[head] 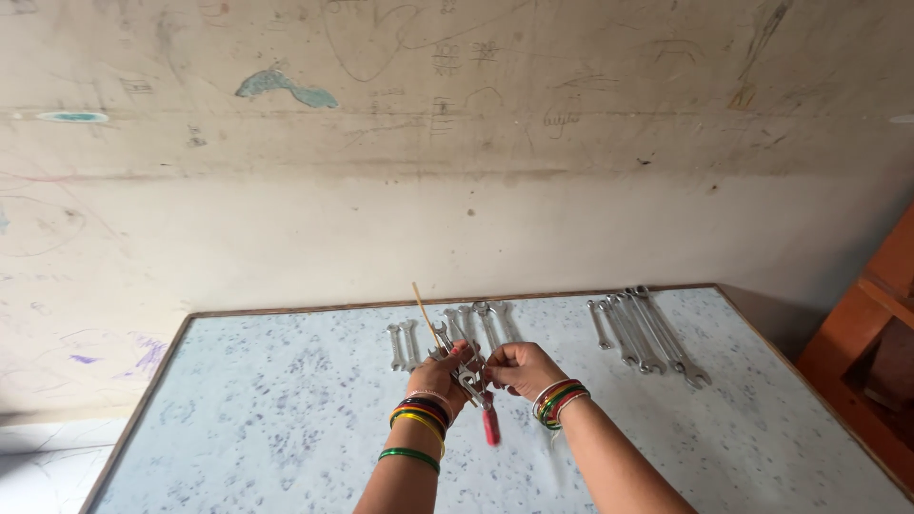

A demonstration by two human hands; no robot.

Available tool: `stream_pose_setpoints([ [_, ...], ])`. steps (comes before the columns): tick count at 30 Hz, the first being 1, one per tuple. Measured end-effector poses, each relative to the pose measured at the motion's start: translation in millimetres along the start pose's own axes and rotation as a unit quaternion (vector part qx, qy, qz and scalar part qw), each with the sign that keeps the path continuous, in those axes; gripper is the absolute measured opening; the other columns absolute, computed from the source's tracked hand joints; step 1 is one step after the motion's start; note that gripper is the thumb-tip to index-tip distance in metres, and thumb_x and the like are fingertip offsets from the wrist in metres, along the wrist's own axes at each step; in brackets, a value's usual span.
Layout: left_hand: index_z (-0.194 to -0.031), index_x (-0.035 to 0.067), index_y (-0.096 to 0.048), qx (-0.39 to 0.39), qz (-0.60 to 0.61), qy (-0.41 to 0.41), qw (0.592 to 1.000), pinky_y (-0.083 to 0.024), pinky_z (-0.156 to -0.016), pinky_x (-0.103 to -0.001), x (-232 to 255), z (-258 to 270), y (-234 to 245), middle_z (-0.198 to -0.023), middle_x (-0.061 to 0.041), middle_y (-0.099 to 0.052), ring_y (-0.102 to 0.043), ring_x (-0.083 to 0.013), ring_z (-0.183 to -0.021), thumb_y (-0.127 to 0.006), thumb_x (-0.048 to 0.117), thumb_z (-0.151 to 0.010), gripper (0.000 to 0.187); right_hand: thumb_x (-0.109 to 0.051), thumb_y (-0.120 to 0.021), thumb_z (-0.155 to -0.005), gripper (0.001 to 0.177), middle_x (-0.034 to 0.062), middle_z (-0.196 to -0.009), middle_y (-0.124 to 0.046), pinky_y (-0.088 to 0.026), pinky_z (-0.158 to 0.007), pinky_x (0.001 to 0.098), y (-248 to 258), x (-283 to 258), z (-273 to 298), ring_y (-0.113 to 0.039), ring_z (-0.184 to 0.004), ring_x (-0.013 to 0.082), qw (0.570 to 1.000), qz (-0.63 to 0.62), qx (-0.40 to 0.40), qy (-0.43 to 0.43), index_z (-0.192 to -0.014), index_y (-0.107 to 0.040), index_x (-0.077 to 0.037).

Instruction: The person wipes a marble-topped table with a pink cloth, then picks up various metal tools from the floor and arranges them in a row on the table. The tools include wrenches and screwdrivers.

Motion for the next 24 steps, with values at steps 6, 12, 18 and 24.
stream_pose_setpoints([
  [6,-0.122,-0.003,-0.060,0.022,0.093,0.011,0.995,-0.060,-0.075,-0.045,3,-19,25,-0.114,-0.022,-0.070,-0.069,-0.0299,-0.092,-0.049,0.003,-0.100,0.026,-0.014,-0.078,-0.087,0.011,-0.0006,-0.076,-0.072,-0.048,-0.055,0.0232,-30,-15,-2,-0.060,-0.063,0.0063,0.998,0.025,0.034,0.051,-0.088,-0.070,-0.006],
  [12,-0.124,-0.007,-0.058,0.033,0.112,0.016,0.993,-0.062,-0.085,-0.045,-8,-23,35,-0.117,-0.022,-0.069,-0.070,-0.0316,-0.101,-0.046,0.007,-0.105,0.027,-0.016,-0.078,-0.085,0.017,0.0056,-0.072,-0.074,-0.055,-0.059,0.0270,-36,-24,11,-0.068,-0.064,0.0114,0.967,0.168,0.167,0.098,-0.081,-0.067,-0.003],
  [18,-0.121,0.002,-0.064,0.024,-0.115,0.094,0.989,-0.058,-0.073,-0.048,-32,-6,30,-0.103,-0.012,-0.073,-0.068,-0.0275,-0.094,-0.055,0.009,-0.100,0.024,-0.007,-0.078,-0.079,0.012,0.0090,-0.075,-0.074,-0.059,-0.054,0.0290,10,23,-9,-0.065,-0.060,0.0132,0.975,-0.063,0.213,0.030,-0.079,-0.066,-0.003],
  [24,-0.118,-0.004,-0.067,-0.034,-0.119,0.121,0.985,-0.061,-0.071,-0.046,-71,-10,26,-0.101,-0.016,-0.074,-0.075,-0.0316,-0.093,-0.063,0.005,-0.098,0.022,-0.002,-0.074,-0.087,0.011,0.0139,-0.079,-0.072,-0.057,-0.052,0.0283,17,60,-8,-0.065,-0.062,0.0173,0.950,-0.215,0.222,-0.051,-0.086,-0.063,0.000],
])
Point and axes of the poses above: each hand's wrist, its own z-axis away from the middle knuckle, its own y-axis out of the back of the hand, x = y × z, the point moved 8 cm from there along -z, towards the middle knuckle
